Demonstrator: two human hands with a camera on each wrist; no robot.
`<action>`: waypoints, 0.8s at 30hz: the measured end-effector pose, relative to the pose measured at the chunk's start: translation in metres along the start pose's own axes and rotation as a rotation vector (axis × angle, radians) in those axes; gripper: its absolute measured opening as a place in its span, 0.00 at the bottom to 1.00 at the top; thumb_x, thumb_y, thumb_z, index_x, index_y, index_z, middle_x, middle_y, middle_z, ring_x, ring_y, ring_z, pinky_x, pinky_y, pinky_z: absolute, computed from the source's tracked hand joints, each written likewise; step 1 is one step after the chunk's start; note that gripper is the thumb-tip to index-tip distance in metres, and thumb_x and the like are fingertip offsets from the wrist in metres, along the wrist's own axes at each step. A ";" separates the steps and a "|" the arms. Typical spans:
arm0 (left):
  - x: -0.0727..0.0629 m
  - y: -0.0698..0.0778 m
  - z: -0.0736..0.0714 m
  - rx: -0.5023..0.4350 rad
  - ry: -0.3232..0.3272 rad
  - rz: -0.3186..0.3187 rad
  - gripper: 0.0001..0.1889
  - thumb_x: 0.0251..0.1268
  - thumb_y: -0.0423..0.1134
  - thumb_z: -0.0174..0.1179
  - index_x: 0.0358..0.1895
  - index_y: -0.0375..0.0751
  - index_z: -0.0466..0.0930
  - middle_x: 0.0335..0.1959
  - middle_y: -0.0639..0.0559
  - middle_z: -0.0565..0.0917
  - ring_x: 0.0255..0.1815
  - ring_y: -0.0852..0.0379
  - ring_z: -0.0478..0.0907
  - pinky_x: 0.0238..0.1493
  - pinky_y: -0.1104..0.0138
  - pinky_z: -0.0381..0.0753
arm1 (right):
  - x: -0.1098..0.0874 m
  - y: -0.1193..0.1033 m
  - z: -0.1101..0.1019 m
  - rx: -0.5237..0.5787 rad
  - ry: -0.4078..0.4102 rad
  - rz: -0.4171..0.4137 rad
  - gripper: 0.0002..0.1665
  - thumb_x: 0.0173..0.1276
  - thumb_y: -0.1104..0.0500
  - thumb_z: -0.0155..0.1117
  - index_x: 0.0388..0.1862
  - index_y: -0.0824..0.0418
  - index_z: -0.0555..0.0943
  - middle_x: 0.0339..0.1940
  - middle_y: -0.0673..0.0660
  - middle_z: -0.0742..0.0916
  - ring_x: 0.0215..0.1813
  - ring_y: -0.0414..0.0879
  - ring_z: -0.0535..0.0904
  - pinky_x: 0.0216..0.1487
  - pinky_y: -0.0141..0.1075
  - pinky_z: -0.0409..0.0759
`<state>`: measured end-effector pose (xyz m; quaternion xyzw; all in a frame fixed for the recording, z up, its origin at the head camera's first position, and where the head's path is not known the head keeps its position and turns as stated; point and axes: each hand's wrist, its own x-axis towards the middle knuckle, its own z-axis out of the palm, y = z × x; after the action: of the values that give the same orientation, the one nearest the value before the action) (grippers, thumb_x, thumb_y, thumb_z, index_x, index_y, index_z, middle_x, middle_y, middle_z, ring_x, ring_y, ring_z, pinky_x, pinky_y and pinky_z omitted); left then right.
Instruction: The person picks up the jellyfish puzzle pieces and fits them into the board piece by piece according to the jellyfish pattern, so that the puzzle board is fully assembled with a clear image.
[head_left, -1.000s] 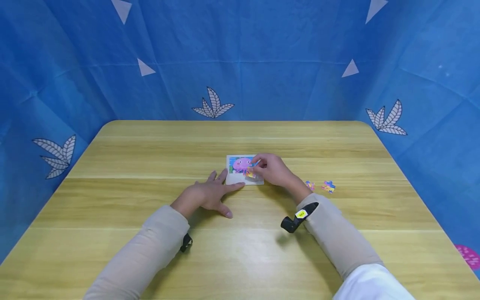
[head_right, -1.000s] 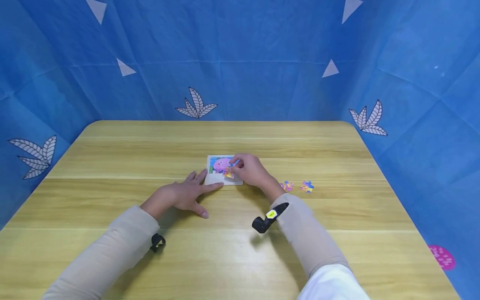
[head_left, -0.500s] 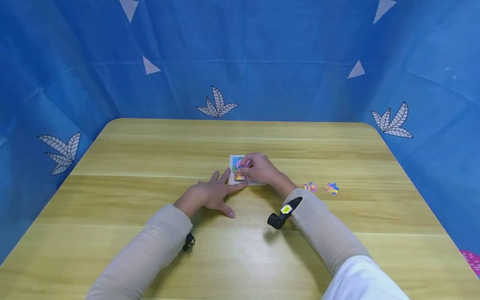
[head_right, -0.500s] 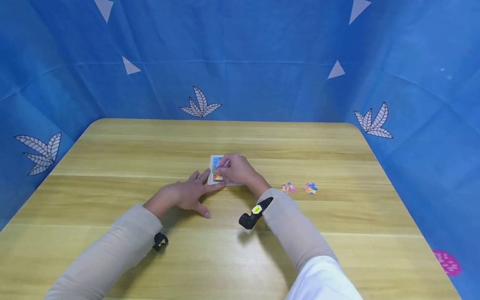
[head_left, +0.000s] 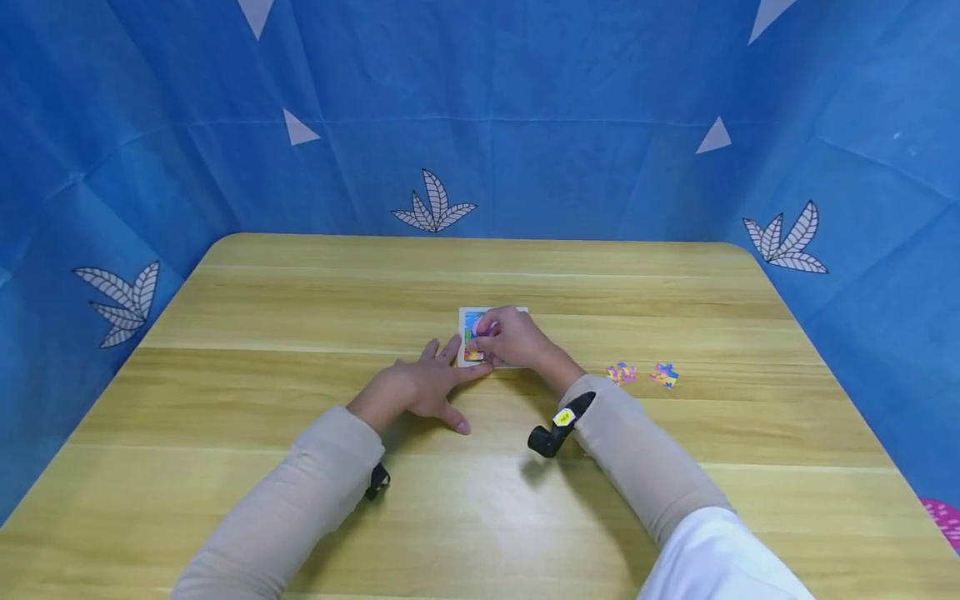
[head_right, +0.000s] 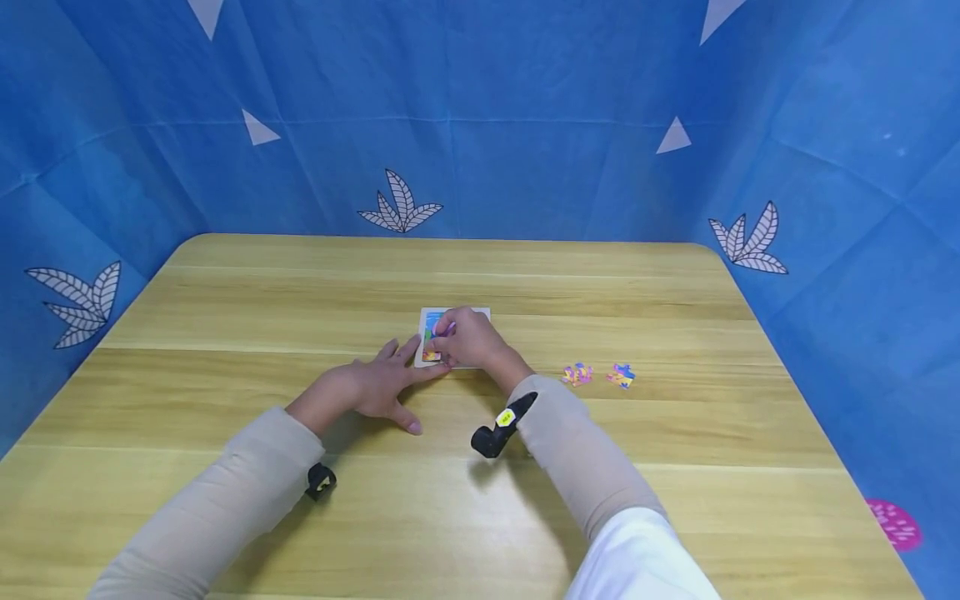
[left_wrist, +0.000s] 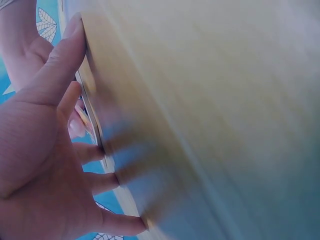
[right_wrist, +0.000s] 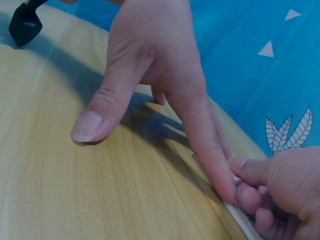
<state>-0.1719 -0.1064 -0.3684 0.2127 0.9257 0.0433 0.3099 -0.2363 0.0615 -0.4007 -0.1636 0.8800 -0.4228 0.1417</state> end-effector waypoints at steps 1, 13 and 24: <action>0.000 0.000 0.000 -0.004 -0.001 0.000 0.47 0.49 0.66 0.61 0.71 0.79 0.41 0.77 0.46 0.28 0.75 0.35 0.30 0.58 0.27 0.49 | 0.000 0.000 0.000 -0.013 0.001 0.002 0.11 0.59 0.59 0.71 0.33 0.64 0.80 0.19 0.54 0.83 0.16 0.39 0.76 0.20 0.27 0.74; -0.001 0.000 0.000 -0.005 0.006 0.001 0.48 0.49 0.66 0.62 0.72 0.79 0.41 0.77 0.46 0.29 0.75 0.34 0.30 0.58 0.27 0.48 | 0.004 -0.003 0.001 -0.062 -0.007 0.057 0.13 0.58 0.58 0.72 0.34 0.63 0.77 0.21 0.55 0.83 0.17 0.40 0.78 0.20 0.27 0.74; -0.003 0.001 0.000 -0.025 0.008 0.008 0.47 0.50 0.65 0.62 0.72 0.79 0.42 0.77 0.45 0.29 0.75 0.34 0.30 0.59 0.27 0.47 | 0.002 -0.001 -0.001 -0.178 0.024 0.086 0.20 0.56 0.49 0.73 0.33 0.61 0.74 0.21 0.52 0.80 0.20 0.41 0.73 0.20 0.29 0.67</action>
<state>-0.1697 -0.1066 -0.3665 0.2123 0.9255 0.0570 0.3085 -0.2379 0.0608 -0.3991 -0.1325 0.9219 -0.3384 0.1342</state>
